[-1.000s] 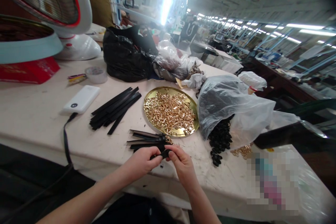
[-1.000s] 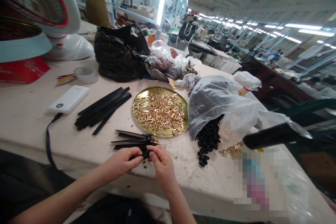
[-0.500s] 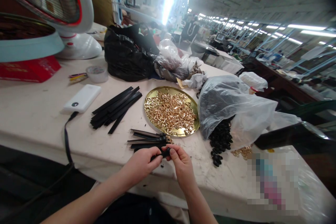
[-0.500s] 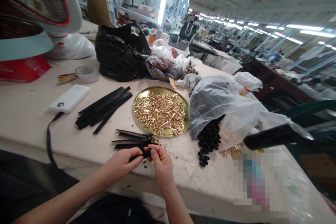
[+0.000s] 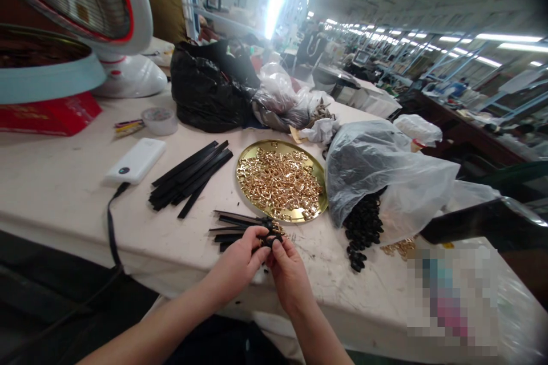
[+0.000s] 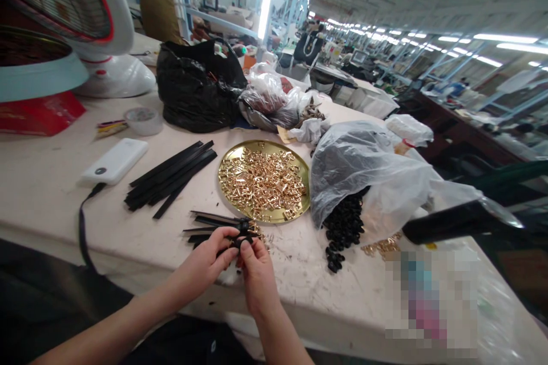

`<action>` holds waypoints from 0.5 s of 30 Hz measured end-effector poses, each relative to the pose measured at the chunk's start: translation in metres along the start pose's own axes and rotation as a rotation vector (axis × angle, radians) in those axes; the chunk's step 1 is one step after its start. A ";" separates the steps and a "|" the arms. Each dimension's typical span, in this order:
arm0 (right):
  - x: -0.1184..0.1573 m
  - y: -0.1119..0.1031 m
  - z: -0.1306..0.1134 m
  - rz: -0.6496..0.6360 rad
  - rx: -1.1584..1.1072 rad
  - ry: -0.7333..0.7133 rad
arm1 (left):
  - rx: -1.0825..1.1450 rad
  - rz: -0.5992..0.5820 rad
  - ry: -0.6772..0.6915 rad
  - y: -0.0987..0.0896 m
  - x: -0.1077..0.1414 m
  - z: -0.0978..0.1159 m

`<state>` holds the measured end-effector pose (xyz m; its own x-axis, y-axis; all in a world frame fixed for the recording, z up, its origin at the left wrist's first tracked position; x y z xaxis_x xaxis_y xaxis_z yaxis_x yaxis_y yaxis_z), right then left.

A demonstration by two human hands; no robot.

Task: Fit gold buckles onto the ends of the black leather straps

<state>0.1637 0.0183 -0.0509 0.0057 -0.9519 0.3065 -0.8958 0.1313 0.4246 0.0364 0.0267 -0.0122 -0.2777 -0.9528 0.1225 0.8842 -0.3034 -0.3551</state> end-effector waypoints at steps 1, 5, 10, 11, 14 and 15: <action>0.000 -0.001 -0.001 0.015 0.016 -0.003 | 0.017 -0.022 0.008 0.000 0.001 0.000; 0.004 0.001 -0.006 0.030 0.102 -0.040 | 0.033 -0.095 0.022 -0.003 0.005 0.000; 0.011 0.008 -0.008 -0.025 0.254 -0.125 | 0.047 -0.032 0.017 -0.006 0.007 0.003; 0.011 0.007 -0.007 -0.026 0.305 -0.150 | 0.049 -0.029 0.019 -0.006 0.007 0.003; 0.012 0.002 -0.008 0.046 0.546 -0.274 | 0.076 -0.036 0.012 -0.006 0.009 0.002; 0.012 0.000 -0.008 0.088 0.635 -0.345 | 0.109 -0.041 -0.015 -0.005 0.009 0.001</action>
<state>0.1676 0.0093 -0.0401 -0.1253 -0.9920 -0.0137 -0.9722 0.1255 -0.1977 0.0297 0.0195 -0.0088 -0.3096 -0.9391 0.1492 0.9081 -0.3385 -0.2466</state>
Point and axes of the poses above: each hand's wrist, its own x-axis away from the middle knuckle, its own y-axis out of the palm, z = x × y, the point moved 1 cm from there along -x, towards the middle knuckle, and after that the axes turned 1 degree about z, right-handed, at the moved point
